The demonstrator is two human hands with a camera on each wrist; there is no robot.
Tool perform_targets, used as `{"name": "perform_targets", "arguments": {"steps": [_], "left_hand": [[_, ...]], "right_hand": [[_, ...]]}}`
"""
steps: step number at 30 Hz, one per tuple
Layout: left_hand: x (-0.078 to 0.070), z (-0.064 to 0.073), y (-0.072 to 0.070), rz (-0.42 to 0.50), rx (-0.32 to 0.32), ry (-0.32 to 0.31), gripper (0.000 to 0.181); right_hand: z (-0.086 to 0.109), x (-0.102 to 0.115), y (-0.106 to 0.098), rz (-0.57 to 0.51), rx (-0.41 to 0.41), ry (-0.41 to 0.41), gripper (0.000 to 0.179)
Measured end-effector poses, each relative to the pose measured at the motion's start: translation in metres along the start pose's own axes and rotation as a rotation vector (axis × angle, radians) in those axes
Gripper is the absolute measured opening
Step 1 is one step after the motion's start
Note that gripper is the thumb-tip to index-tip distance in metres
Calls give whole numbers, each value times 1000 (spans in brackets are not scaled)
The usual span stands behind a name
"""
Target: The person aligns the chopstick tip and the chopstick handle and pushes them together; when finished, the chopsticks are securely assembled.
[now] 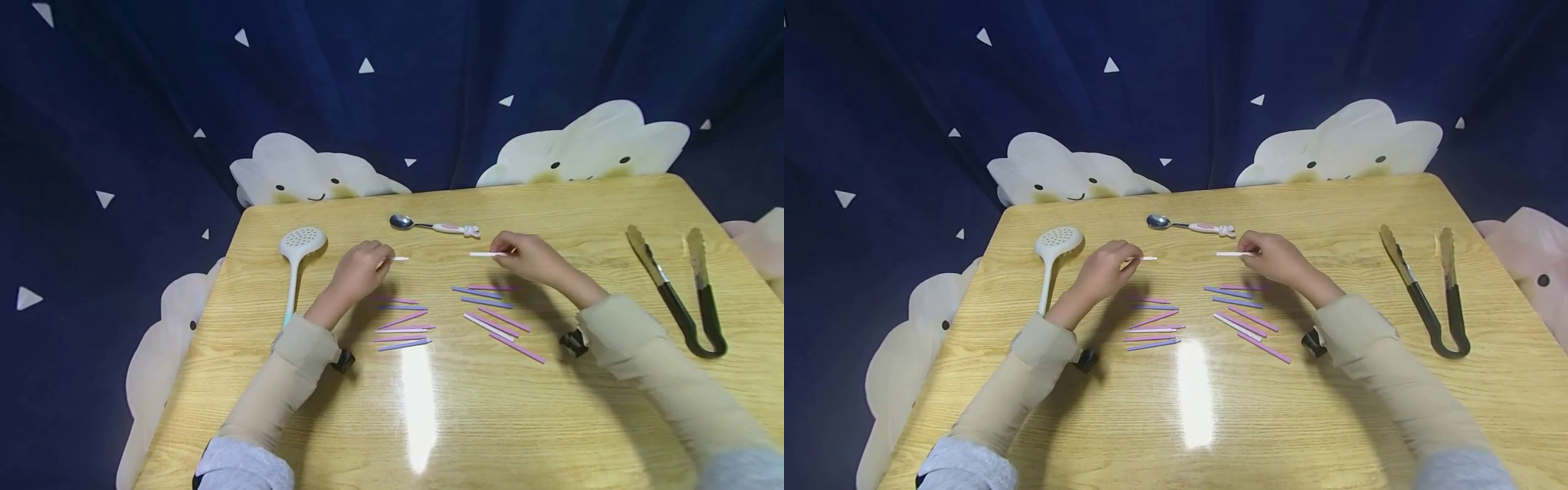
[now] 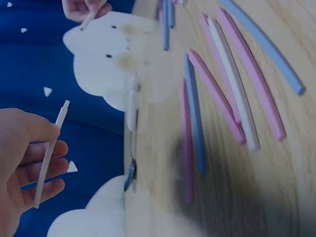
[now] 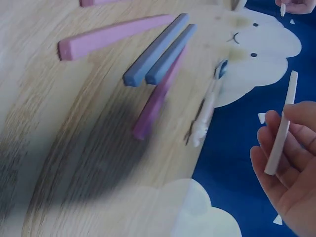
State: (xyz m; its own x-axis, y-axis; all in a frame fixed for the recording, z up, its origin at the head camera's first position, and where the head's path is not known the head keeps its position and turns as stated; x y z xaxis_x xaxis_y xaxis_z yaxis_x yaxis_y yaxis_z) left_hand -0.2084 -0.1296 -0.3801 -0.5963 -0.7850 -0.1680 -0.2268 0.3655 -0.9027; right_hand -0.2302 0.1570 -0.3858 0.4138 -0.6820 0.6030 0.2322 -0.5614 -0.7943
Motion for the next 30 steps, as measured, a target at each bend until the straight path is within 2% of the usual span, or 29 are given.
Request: {"name": "perform_targets", "arguments": {"steps": [6, 10, 16, 22, 30], "left_hand": [[-10, 3, -12, 225, -28, -84, 7], [-16, 4, -20, 335, -57, -82, 11], [-26, 4, -31, 369, -86, -79, 18], [-34, 4, -40, 408, -121, -104, 10], [-47, 3, -48, 465, -207, -42, 10]], "right_hand": [[8, 11, -6, -81, -69, -43, 4], [14, 18, -10, -115, -88, -55, 5], [23, 29, -15, -145, -113, -57, 7], [31, 37, -20, -130, -154, -112, 11], [40, 53, -27, -125, -208, -204, 12]]}}
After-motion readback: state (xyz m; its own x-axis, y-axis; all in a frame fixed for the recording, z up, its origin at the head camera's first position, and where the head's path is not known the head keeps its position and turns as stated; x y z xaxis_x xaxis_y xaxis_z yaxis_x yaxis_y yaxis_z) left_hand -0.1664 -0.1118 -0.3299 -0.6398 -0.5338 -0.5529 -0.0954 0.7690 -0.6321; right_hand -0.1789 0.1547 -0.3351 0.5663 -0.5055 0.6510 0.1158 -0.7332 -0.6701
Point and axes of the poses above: each hand's wrist, its own z-axis away from the middle knuckle, its own y-axis out of the palm, x = y × z, the point moved 3 cm from there along -z, towards the middle knuckle
